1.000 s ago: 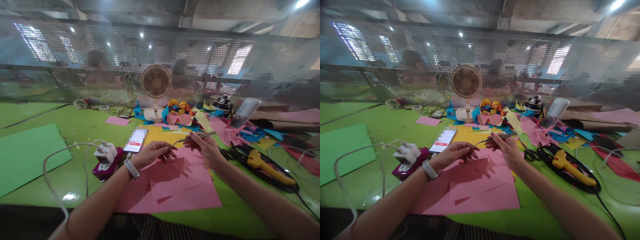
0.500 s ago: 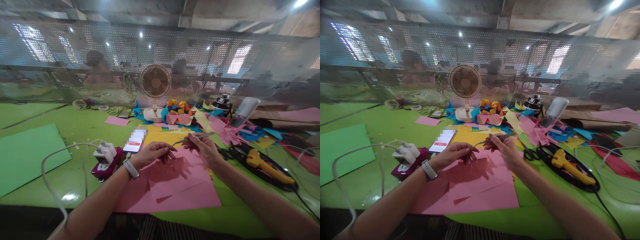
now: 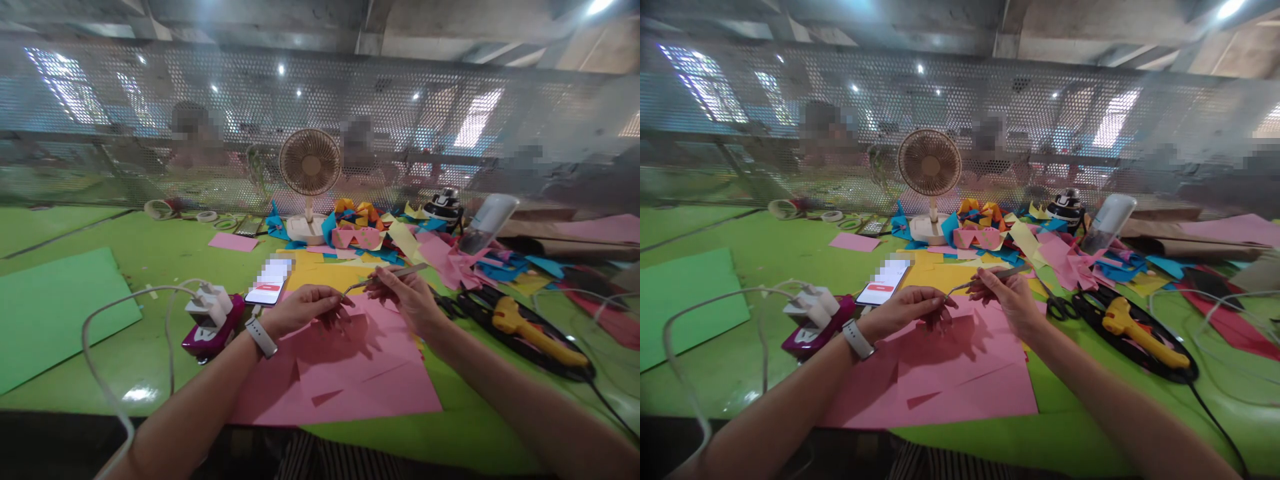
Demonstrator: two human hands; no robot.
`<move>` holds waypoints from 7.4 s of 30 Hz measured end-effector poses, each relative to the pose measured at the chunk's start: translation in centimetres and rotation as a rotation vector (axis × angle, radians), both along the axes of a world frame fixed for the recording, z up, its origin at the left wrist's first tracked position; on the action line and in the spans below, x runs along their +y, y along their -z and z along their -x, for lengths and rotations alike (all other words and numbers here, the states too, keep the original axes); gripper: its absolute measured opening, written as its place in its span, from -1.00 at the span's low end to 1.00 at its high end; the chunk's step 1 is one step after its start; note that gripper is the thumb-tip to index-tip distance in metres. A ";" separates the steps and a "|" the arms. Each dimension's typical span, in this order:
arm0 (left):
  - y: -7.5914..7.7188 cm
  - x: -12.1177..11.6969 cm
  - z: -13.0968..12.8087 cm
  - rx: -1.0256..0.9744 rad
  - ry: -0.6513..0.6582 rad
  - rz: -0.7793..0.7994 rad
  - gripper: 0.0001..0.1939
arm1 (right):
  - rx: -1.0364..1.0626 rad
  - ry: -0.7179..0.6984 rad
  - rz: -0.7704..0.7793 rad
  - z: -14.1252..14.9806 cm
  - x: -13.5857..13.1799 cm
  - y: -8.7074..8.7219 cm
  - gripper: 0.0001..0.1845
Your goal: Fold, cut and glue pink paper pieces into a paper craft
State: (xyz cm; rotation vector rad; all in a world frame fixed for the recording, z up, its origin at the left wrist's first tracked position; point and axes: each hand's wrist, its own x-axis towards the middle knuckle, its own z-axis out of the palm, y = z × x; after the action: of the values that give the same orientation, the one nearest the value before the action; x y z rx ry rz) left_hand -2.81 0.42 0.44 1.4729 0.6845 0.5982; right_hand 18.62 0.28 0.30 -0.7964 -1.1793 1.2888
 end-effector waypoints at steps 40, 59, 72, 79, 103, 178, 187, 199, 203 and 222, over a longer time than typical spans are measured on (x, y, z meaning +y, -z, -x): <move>2.0 0.4 0.0 0.208 0.106 -0.197 -0.44 | -0.129 0.060 -0.009 -2.4 -1.4 1.4 -0.74; 1.2 0.1 -0.4 0.072 0.098 -0.031 -0.49 | -0.184 0.074 -0.088 -1.7 -2.8 1.7 -0.79; 1.3 0.1 -0.6 0.051 0.091 -0.080 -0.52 | -0.181 0.111 -0.086 -1.4 -3.0 1.9 -0.75; 1.2 0.1 -0.6 0.043 0.096 -0.075 -0.53 | -0.181 0.107 -0.098 -1.5 -3.0 1.9 -0.78; 1.1 0.0 -0.7 0.018 0.097 -0.077 -0.56 | -0.206 0.165 -0.139 -1.4 -3.2 1.8 -0.81; 0.7 -0.4 -1.0 0.053 0.034 -0.137 -0.63 | -0.252 0.200 -0.189 -1.1 -4.3 1.3 -0.83; 0.7 -0.4 -0.9 0.071 0.039 -0.134 -0.60 | -0.210 0.228 -0.220 -1.4 -4.1 1.4 -0.87; 0.8 -0.5 -0.9 0.053 0.056 -0.095 -0.65 | -0.638 -0.089 -0.321 -1.7 -3.4 2.1 -0.70; 0.5 -0.7 -0.9 0.042 0.074 -0.105 -0.66 | -0.604 -0.097 -0.306 -1.8 -3.2 2.4 -0.75; 0.7 -0.7 -1.0 -0.035 0.075 -0.150 -0.70 | -0.555 -0.083 -0.297 -1.1 -3.6 2.5 -0.74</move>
State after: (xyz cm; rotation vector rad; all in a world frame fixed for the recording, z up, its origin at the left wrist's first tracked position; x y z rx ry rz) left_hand -1.76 -0.24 -0.25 1.6160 0.5636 0.6267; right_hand 19.75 -3.30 -2.18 -0.9177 -1.8137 0.9451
